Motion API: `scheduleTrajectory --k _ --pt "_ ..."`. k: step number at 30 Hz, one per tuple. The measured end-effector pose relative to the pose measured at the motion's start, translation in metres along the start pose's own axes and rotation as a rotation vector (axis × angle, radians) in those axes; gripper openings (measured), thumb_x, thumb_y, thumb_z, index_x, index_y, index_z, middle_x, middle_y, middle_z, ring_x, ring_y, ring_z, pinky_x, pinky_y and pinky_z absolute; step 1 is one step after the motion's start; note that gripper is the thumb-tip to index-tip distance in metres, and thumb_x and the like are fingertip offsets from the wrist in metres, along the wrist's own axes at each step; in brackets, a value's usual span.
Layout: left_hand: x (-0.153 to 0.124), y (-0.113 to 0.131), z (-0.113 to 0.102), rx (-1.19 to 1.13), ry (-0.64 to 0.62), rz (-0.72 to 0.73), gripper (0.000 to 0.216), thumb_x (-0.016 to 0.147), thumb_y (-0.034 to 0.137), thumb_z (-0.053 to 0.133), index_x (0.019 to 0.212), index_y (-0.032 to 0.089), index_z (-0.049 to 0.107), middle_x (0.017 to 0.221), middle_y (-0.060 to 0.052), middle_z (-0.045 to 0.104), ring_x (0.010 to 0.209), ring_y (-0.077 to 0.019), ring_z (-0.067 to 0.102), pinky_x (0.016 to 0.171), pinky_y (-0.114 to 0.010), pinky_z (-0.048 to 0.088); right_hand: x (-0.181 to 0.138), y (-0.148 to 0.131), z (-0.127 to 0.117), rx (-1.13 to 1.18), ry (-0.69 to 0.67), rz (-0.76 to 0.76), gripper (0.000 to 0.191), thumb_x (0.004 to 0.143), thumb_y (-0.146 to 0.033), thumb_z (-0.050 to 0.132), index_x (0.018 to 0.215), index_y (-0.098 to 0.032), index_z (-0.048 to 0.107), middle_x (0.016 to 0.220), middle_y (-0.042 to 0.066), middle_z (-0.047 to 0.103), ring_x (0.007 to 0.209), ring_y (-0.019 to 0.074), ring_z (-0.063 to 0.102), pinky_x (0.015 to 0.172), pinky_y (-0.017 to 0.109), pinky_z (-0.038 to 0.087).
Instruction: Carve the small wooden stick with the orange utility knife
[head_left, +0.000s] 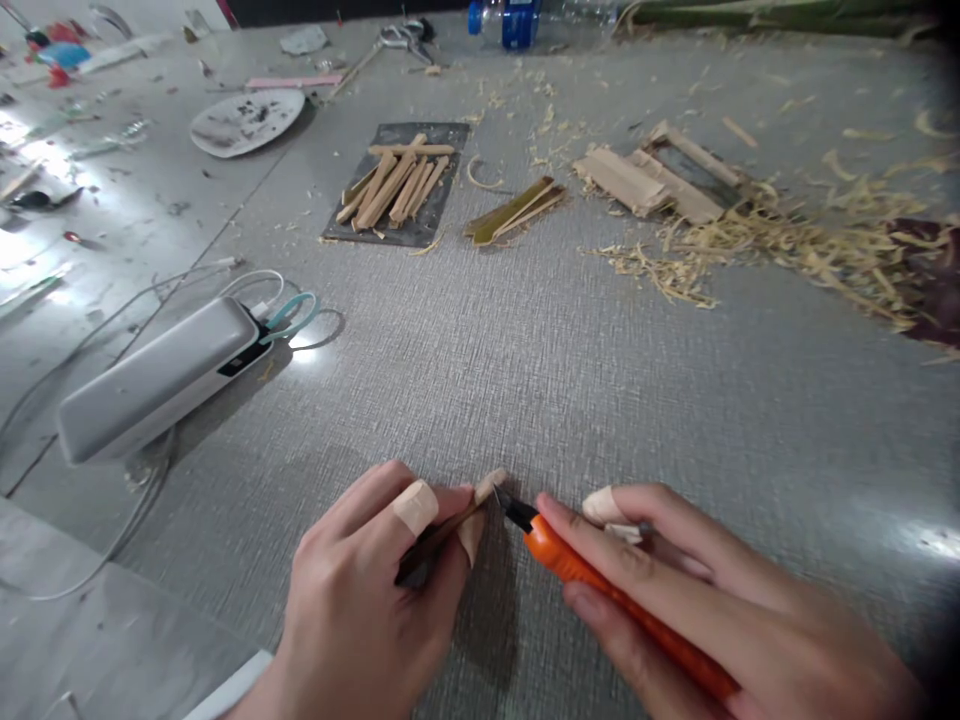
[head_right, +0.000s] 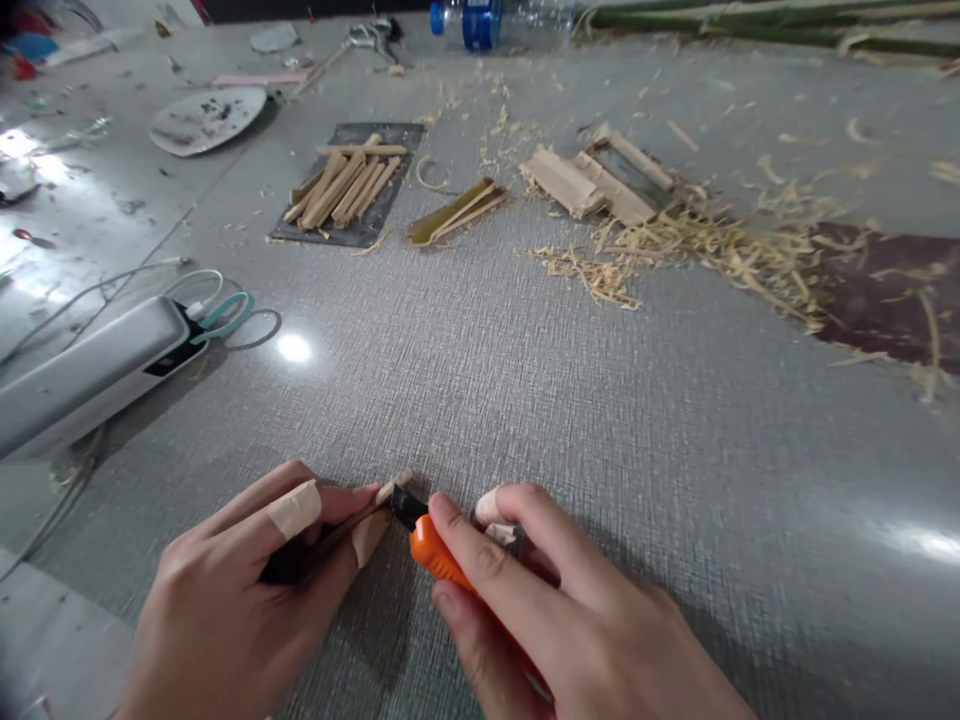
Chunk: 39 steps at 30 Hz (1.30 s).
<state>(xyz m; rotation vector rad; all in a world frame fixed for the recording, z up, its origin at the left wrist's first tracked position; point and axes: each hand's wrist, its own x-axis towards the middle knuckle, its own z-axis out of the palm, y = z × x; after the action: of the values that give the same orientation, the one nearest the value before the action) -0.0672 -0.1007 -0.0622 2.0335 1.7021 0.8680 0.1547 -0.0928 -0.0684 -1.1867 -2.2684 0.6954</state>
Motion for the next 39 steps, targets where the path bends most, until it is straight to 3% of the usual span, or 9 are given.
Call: scheduleTrajectory --k 7,15,22,27,33,39 --pt "-0.001 -0.001 -0.001 0.015 -0.015 0.003 0.005 0.089 0.016 0.069 0.087 0.020 0.071 0.068 0.004 0.056 0.056 -0.0080 0.055 0.057 -0.020 0.046 -0.009 -0.003 0.001 -0.050 0.003 0.071 0.042 0.101 -0.033 0.055 0.143 -0.029 0.060 0.109 0.005 0.067 0.068 0.0085 0.069 0.053 0.013 0.054" --pt "-0.003 -0.001 0.000 0.024 -0.008 0.013 0.006 0.089 0.016 0.068 0.091 0.021 0.072 0.069 0.004 0.057 0.057 -0.0088 0.056 0.057 -0.021 0.048 -0.004 0.004 -0.001 0.053 -0.063 0.037 0.050 0.100 -0.030 0.056 0.151 -0.029 0.051 0.109 0.003 0.066 0.062 0.0045 0.067 0.052 0.010 0.053" --pt "-0.004 0.000 -0.001 0.036 -0.014 0.004 0.004 0.089 0.017 0.069 0.087 0.021 0.070 0.070 0.004 0.059 0.056 -0.0084 0.056 0.057 -0.021 0.048 -0.003 -0.002 0.003 -0.024 0.024 0.044 0.042 0.100 -0.034 0.056 0.141 -0.027 0.063 0.101 0.005 0.071 0.054 0.0072 0.063 0.045 0.015 0.049" --pt "-0.002 0.002 -0.003 0.022 -0.027 -0.005 0.006 0.089 0.017 0.069 0.087 0.022 0.071 0.068 0.004 0.058 0.054 -0.0078 0.055 0.052 -0.020 0.045 -0.005 -0.005 0.003 -0.107 0.027 0.049 0.042 0.103 -0.038 0.051 0.141 -0.027 0.063 0.101 0.006 0.069 0.055 0.0076 0.062 0.045 0.017 0.048" --pt "-0.004 -0.001 -0.002 0.017 -0.037 -0.009 0.006 0.088 0.015 0.068 0.090 0.020 0.072 0.068 0.003 0.057 0.054 -0.0078 0.054 0.052 -0.020 0.044 0.001 -0.003 -0.003 -0.015 -0.024 0.029 0.040 0.103 -0.037 0.051 0.139 -0.027 0.065 0.095 0.004 0.069 0.055 0.0071 0.061 0.048 0.015 0.049" --pt "-0.004 0.000 -0.002 0.050 -0.043 -0.021 0.006 0.089 0.015 0.068 0.090 0.020 0.072 0.069 0.003 0.057 0.056 -0.0085 0.055 0.054 -0.020 0.046 0.003 -0.003 0.001 -0.007 0.009 0.026 0.039 0.102 -0.036 0.052 0.137 -0.027 0.066 0.091 0.003 0.069 0.048 0.0062 0.057 0.045 0.016 0.048"
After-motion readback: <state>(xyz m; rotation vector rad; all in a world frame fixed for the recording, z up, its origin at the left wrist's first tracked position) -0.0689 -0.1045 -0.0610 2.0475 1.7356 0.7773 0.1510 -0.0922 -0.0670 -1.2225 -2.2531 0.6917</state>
